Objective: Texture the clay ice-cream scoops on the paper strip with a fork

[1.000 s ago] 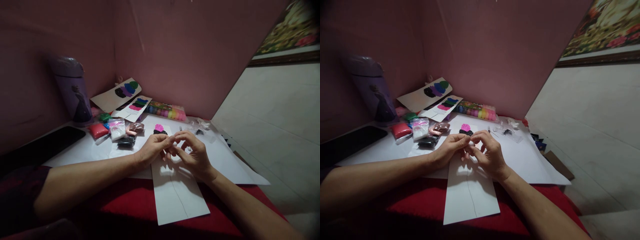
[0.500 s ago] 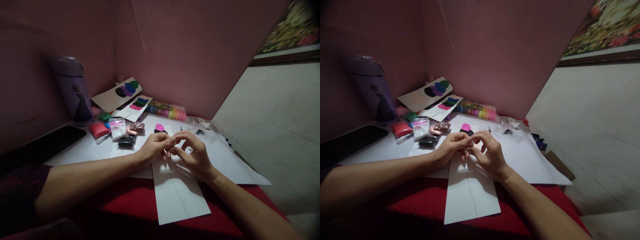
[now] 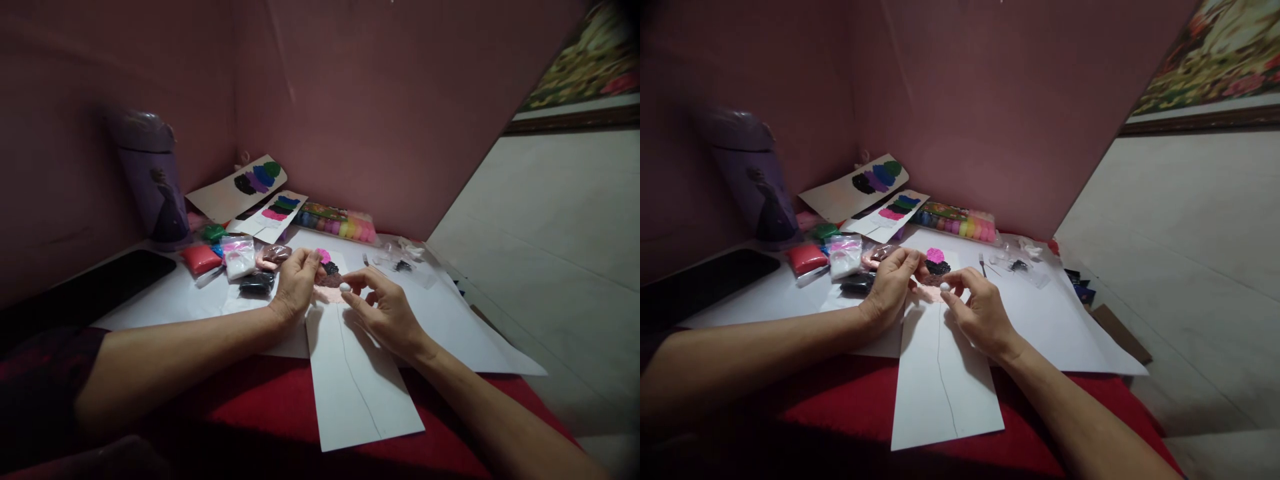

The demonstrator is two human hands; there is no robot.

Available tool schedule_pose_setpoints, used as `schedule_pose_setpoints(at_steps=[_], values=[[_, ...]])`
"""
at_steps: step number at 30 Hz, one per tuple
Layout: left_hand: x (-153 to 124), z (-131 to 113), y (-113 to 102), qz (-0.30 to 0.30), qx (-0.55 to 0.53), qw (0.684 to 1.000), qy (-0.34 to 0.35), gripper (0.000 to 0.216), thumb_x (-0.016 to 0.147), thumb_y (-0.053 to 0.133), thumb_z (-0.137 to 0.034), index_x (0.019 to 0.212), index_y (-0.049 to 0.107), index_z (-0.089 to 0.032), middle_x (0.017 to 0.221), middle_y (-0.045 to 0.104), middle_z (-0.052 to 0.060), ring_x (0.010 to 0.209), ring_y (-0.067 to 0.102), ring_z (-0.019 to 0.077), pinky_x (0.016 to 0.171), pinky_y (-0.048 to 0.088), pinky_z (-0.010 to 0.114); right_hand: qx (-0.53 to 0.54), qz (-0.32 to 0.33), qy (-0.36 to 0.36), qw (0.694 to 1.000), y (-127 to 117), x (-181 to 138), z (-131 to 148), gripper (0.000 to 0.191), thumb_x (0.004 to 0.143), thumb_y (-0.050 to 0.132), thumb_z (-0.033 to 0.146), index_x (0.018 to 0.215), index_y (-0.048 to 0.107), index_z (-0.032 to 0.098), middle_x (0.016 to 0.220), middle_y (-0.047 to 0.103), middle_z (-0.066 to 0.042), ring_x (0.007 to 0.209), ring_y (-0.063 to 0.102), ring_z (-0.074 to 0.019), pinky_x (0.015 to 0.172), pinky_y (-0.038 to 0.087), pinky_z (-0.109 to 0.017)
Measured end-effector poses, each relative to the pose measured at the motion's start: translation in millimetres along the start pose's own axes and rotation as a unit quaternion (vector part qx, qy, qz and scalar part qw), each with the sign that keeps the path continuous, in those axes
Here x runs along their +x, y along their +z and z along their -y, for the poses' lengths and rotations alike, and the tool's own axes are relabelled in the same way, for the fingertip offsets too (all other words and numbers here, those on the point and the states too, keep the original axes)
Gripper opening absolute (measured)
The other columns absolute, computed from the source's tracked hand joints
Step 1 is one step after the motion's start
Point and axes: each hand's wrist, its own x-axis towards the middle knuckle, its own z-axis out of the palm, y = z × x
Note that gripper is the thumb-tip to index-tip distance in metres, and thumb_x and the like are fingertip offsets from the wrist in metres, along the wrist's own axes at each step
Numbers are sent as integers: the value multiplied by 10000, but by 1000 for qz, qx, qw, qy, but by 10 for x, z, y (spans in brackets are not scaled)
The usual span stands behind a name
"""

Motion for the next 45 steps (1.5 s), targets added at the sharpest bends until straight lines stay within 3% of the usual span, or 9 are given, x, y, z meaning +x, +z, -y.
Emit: schedule_pose_setpoints(at_steps=[6,14,21,25,28,33,37,41,45], values=[[12,48,-13,-1,7,1000,-16,258,838,557,-399,761,560,-152,626,549,-5,536,469,85,415,329,157,-74,100,11,992,-38,-18,47,55,790,630,143,800,653,191,751,633,-12,650,552,-144,568,431,-273],[15,66,-8,0,7,999,-38,255,828,564,-400,758,559,-155,631,564,-3,513,474,89,391,316,159,-71,115,21,991,-29,-8,46,71,759,651,131,719,643,189,735,626,-14,661,565,-151,578,435,-270],[-1,34,0,5,23,998,-50,215,848,539,-328,731,568,-148,616,570,-2,532,491,88,444,333,169,-45,148,63,986,-56,6,43,103,709,695,136,786,659,195,719,623,10,623,552,-135,548,435,-256],[-9,29,-1,10,32,998,-50,203,854,525,-315,739,563,-151,621,566,-4,525,480,87,446,328,175,-20,133,58,989,-75,17,37,50,806,627,207,793,668,182,749,656,-13,666,589,-149,576,453,-262],[-8,37,-3,10,32,998,-46,202,846,529,-318,733,559,-154,619,562,-7,527,480,90,450,332,180,-23,79,51,995,-64,10,11,209,896,524,262,755,651,176,693,636,-18,622,570,-146,563,442,-265],[-2,42,-5,6,51,997,-59,208,838,525,-330,732,555,-154,605,558,-8,511,473,93,452,327,188,-20,-8,41,999,-52,25,-22,143,873,569,257,760,616,181,693,627,-11,624,552,-147,587,435,-267],[-10,39,-12,10,59,996,-60,223,837,522,-341,720,543,-152,615,563,-2,526,475,97,465,332,190,-64,36,32,997,-84,64,63,150,878,548,202,740,607,184,704,636,-12,636,563,-150,610,436,-274],[-12,54,-13,8,65,996,-56,235,846,502,-354,726,535,-156,621,556,-6,546,480,104,489,344,200,-110,111,19,988,-29,-49,110,175,927,464,182,915,639,179,868,665,-52,787,611,-181,705,465,-306],[-39,-4,-1,21,94,995,-26,199,877,463,-329,808,545,-161,660,552,-6,622,509,120,596,398,236,-140,63,-51,987,73,-289,20,262,953,402,169,1168,548,138,875,613,-84,764,592,-194,681,485,-327]])
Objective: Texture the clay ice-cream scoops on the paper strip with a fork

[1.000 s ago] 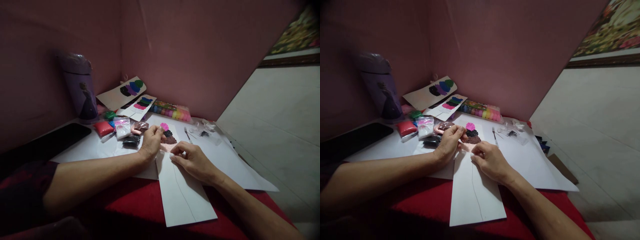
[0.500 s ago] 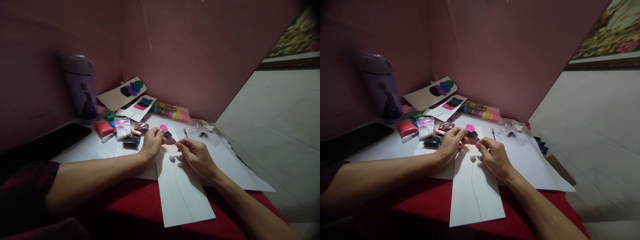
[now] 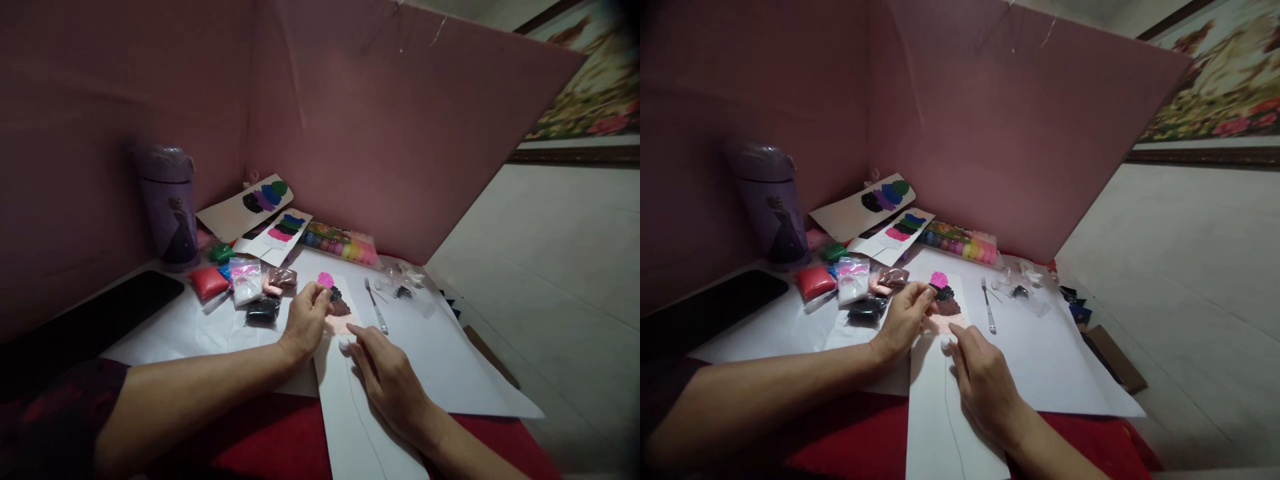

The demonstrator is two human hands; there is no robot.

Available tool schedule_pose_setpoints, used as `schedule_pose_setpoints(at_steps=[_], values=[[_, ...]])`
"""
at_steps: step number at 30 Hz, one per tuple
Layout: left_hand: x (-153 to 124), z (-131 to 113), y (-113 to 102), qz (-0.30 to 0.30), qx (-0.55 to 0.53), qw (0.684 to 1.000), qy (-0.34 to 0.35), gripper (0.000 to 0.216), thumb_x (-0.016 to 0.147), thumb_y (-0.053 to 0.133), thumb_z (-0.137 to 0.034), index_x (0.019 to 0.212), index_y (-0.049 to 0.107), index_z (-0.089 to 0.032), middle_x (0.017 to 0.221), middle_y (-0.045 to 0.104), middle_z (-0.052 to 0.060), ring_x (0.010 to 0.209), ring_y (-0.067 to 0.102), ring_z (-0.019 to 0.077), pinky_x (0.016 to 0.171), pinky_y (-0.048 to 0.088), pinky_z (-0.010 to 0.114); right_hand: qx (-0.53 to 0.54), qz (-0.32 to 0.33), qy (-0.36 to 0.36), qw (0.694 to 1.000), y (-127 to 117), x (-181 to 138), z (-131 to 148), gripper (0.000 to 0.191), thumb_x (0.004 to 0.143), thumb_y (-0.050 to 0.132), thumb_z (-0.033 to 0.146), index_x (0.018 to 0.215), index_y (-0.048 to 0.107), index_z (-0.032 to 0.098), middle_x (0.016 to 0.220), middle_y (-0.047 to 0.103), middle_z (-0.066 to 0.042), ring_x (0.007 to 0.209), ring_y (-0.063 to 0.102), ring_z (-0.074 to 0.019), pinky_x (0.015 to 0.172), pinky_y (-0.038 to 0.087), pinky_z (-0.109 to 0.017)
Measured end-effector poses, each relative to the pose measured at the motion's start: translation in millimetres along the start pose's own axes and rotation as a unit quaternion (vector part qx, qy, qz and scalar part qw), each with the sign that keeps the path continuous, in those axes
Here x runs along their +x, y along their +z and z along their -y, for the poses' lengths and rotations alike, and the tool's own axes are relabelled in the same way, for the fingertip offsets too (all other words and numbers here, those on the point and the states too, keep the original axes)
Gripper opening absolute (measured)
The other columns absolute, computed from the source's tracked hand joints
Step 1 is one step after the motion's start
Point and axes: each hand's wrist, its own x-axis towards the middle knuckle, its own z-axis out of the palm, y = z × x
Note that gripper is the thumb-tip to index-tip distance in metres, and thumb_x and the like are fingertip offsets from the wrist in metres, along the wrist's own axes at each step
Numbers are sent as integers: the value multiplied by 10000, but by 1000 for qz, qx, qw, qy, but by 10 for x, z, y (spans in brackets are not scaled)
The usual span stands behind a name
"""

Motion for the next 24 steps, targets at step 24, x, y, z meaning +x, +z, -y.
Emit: schedule_pose_setpoints(at_steps=[24], values=[[-627,181,94,457,433,672,390,197,847,543,-155,657,594,-172,530,576,11,439,464,111,434,338,252,-5,74,-54,996,6,-95,-77,478,916,431,105,1390,406,159,924,506,-100,783,560,-192,610,527,-309]])
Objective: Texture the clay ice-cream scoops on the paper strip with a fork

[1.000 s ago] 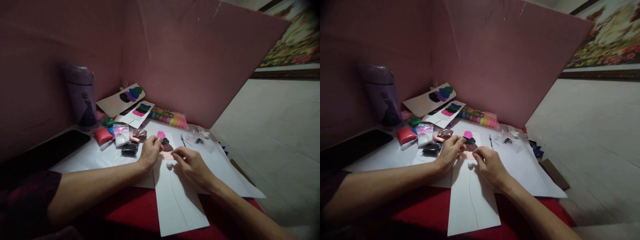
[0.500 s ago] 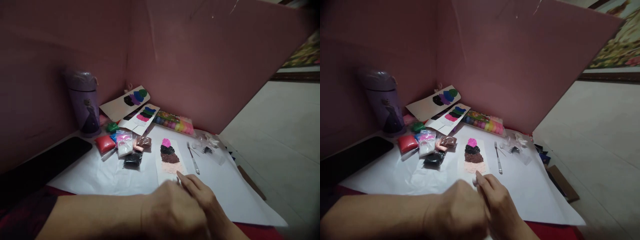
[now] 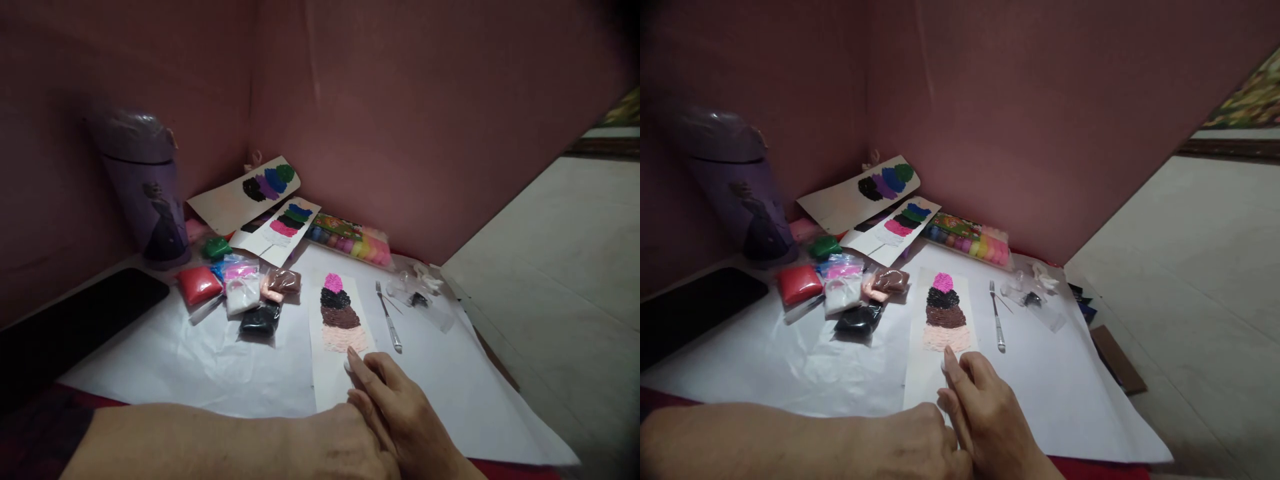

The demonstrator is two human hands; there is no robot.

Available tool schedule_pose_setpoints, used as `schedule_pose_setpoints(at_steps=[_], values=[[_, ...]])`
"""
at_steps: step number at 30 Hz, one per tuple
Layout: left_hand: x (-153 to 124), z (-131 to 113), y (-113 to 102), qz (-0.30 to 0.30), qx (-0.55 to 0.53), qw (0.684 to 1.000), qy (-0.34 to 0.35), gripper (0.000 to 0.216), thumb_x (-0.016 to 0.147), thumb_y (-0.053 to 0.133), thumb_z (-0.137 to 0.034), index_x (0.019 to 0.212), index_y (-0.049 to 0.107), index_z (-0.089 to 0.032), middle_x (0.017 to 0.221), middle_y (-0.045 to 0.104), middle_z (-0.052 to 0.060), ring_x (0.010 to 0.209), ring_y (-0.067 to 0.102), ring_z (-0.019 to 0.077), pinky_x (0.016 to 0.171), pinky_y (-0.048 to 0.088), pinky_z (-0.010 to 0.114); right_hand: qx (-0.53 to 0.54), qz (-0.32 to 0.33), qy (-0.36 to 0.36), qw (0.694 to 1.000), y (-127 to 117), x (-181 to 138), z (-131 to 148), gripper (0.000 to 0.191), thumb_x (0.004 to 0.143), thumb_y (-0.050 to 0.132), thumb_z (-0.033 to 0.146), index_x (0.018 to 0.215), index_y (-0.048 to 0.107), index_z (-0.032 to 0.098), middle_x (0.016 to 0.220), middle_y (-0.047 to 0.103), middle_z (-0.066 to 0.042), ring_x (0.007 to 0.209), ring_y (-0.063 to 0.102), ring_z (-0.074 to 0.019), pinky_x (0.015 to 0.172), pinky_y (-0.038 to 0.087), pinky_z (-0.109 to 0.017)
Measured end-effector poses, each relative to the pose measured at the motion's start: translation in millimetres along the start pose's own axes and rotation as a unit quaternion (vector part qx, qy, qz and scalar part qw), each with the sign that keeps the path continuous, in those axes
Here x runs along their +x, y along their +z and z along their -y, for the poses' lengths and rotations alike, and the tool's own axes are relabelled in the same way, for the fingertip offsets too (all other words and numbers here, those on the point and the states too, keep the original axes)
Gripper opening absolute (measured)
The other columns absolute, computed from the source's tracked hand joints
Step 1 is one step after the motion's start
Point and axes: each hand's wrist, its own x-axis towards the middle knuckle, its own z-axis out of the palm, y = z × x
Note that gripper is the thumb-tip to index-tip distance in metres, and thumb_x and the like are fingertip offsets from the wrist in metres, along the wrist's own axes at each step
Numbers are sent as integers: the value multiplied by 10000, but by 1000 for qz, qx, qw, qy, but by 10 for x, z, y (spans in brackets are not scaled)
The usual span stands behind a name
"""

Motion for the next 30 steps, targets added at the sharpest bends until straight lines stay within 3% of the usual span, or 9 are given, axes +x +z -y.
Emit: schedule_pose_setpoints(at_steps=[7,12,18,22,30], values=[[-40,34,-181,15,-43,999,27,243,873,521,-196,639,586,-196,541,560,0,463,471,107,445,358,238,89,-17,35,995,-41,-11,18,543,926,402,87,1443,323,231,994,522,-88,832,603,-156,656,553,-247],[-37,48,-148,2,-52,998,41,237,872,530,-211,644,586,-183,544,557,-4,456,449,97,445,361,223,39,-2,12,999,-33,-38,2,516,910,418,76,1409,389,205,964,514,-94,829,589,-178,672,550,-293],[-31,15,-97,23,-87,995,-32,261,883,482,-190,649,599,-185,513,526,-7,447,442,108,432,349,230,-23,-8,-11,1000,-9,-30,16,516,906,410,61,1403,392,195,969,520,-107,827,587,-192,634,547,-301],[-25,6,-101,14,-109,993,-34,253,886,472,-201,672,608,-192,513,527,-5,434,433,114,419,340,239,-41,-4,-10,999,-18,-15,29,492,903,423,69,1384,416,173,981,530,-114,838,593,-198,641,553,-302],[-62,24,-141,-6,-113,994,-7,228,882,490,-224,691,613,-213,550,548,-3,442,451,112,425,347,236,-30,-13,-22,999,2,-10,18,574,911,399,55,1459,285,181,986,517,-117,845,589,-198,637,557,-305]])
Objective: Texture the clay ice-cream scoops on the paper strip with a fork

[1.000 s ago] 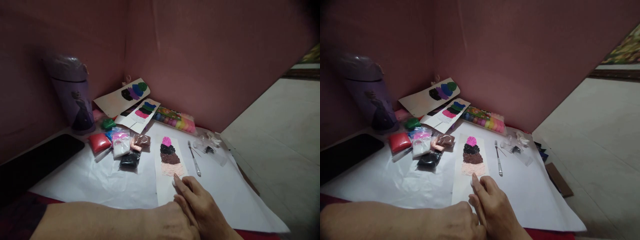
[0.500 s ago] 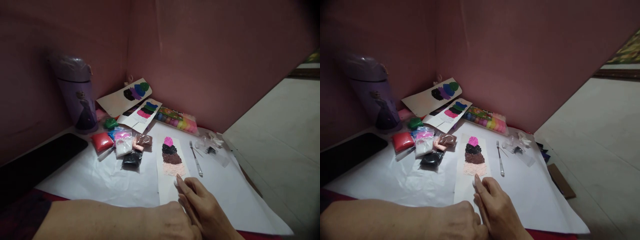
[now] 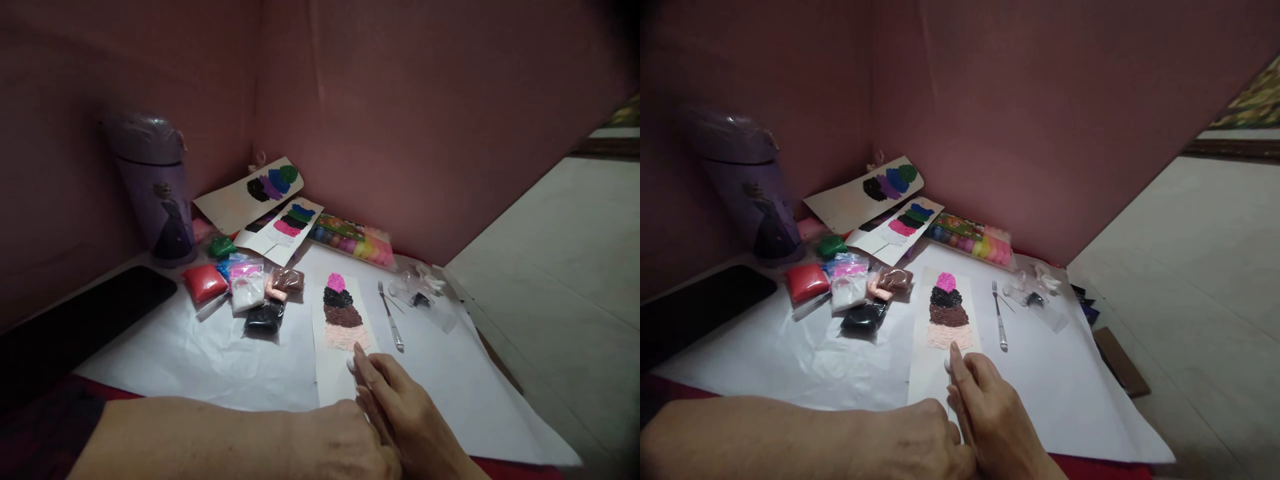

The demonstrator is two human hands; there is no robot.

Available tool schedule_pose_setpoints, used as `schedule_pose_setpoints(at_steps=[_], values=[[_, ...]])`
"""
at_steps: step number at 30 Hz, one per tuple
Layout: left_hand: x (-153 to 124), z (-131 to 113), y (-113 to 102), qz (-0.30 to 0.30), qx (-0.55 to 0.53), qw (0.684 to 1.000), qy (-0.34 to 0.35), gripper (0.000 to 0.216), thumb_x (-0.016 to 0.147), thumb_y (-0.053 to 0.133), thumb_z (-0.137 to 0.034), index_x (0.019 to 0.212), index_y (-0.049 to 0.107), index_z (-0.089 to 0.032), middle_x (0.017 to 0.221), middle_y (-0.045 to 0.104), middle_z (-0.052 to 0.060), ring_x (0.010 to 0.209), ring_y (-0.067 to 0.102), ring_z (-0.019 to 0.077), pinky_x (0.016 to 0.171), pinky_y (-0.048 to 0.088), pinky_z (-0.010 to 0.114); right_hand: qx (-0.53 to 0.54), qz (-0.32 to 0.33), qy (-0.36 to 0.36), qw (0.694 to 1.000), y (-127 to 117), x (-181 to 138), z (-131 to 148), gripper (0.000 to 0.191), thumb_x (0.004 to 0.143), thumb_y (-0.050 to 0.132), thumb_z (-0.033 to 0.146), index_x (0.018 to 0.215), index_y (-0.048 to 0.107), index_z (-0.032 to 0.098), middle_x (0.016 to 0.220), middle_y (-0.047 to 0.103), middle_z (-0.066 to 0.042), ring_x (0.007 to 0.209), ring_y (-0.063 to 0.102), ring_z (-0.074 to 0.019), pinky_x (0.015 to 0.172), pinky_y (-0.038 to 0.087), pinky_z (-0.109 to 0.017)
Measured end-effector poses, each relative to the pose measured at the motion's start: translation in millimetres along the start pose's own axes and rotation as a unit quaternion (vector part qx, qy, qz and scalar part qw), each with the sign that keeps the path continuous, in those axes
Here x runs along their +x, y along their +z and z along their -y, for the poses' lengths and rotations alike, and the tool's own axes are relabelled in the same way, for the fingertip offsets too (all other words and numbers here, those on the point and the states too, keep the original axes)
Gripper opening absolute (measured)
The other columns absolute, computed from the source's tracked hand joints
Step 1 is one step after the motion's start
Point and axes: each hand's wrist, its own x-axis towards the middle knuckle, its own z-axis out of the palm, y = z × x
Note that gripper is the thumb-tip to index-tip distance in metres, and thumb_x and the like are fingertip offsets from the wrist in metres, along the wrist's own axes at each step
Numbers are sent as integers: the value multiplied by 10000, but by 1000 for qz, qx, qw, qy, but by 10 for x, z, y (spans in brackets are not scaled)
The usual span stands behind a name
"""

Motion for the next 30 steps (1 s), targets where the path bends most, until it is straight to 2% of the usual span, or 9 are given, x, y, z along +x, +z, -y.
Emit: schedule_pose_setpoints(at_steps=[9,14,24,27,30], values=[[-12,-6,-17,-1,17,999,29,169,875,491,-212,770,624,-216,617,599,12,478,487,120,461,379,247,-22,5,-2,1000,-31,6,21,460,905,417,79,1357,449,157,945,524,-105,789,570,-185,615,537,-291],[-3,-9,-34,1,22,999,42,174,872,491,-209,763,626,-205,614,610,22,484,498,125,470,384,250,-3,22,30,999,-30,6,28,422,913,406,112,1323,484,176,931,515,-88,777,560,-177,632,527,-291],[2,2,-19,0,-31,999,8,222,886,478,-255,725,624,-210,593,600,17,489,487,122,480,394,250,16,40,53,998,-30,24,43,373,931,388,127,1280,515,161,879,472,-63,742,526,-164,616,494,-281],[-3,-6,-48,24,-17,1000,9,183,873,492,-252,766,634,-207,636,624,24,529,512,135,497,398,254,15,34,55,998,-34,33,44,358,928,394,133,1257,532,163,853,467,-55,722,518,-164,596,483,-275],[2,-27,-97,34,15,999,37,167,864,501,-226,767,633,-194,659,640,32,552,527,143,503,392,255,16,39,62,997,-59,54,55,310,935,398,153,1194,567,174,827,464,-44,689,499,-155,575,471,-267]])
